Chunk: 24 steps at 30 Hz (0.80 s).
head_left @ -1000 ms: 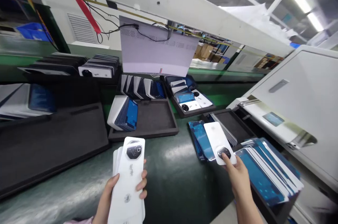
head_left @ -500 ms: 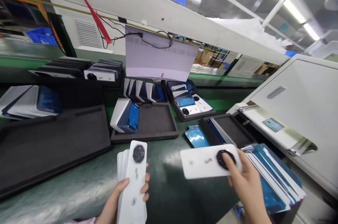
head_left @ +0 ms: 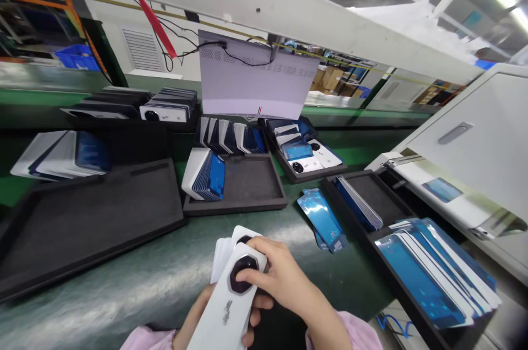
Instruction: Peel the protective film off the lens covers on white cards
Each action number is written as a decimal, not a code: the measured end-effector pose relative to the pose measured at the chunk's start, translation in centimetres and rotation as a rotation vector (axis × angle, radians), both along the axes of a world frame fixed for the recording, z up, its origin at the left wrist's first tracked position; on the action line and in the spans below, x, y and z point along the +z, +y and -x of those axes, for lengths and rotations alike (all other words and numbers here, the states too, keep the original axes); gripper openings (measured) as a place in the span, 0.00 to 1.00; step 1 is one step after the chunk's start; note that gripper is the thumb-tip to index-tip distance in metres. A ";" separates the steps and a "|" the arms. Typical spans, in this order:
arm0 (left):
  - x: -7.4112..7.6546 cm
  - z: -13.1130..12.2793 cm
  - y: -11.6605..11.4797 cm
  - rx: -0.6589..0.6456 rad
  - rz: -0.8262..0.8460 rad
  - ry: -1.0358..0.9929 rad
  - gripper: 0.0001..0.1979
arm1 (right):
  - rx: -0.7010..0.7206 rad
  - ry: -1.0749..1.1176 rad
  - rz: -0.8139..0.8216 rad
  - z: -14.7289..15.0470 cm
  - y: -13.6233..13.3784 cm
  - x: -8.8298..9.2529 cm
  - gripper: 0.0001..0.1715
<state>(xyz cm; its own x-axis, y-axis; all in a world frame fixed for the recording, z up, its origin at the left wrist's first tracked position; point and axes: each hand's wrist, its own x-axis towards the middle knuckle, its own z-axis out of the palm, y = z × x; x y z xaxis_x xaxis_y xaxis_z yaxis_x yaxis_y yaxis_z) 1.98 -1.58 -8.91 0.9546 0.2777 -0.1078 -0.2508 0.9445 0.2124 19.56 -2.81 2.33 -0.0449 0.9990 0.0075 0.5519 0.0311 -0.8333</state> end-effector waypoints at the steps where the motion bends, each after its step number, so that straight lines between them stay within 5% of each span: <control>1: 0.3 0.0 0.0 0.002 0.018 0.000 0.32 | -0.022 -0.022 -0.016 0.0 -0.1 -0.2 0.11; 4: 1.0 0.3 -0.3 -0.028 0.046 -0.017 0.37 | -0.099 -0.106 -0.074 -0.9 -0.7 -0.6 0.19; 8: 1.4 0.5 -0.9 0.017 0.035 -0.044 0.27 | -0.310 -0.246 -0.141 -6.1 -0.9 -1.7 0.39; 13: 1.2 0.2 -0.7 0.105 0.015 -0.062 0.26 | -0.820 -0.459 -0.034 -16.2 -0.7 -4.9 0.28; 18: 0.9 0.0 -0.4 0.130 0.011 -0.049 0.24 | -0.886 -0.480 0.127 -20.3 -1.7 -7.1 0.21; 24: 1.5 0.1 -0.2 0.137 0.029 0.001 0.26 | -1.054 -0.413 0.134 -21.8 -3.0 -6.1 0.22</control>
<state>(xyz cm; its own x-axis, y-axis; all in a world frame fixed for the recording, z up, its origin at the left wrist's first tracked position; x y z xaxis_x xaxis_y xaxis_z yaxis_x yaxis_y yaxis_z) 1.91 -1.80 -7.44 0.9079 0.4022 -0.1183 -0.3777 0.9072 0.1854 41.36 -5.77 -3.80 0.8429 0.5325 0.0775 0.4835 -0.6861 -0.5436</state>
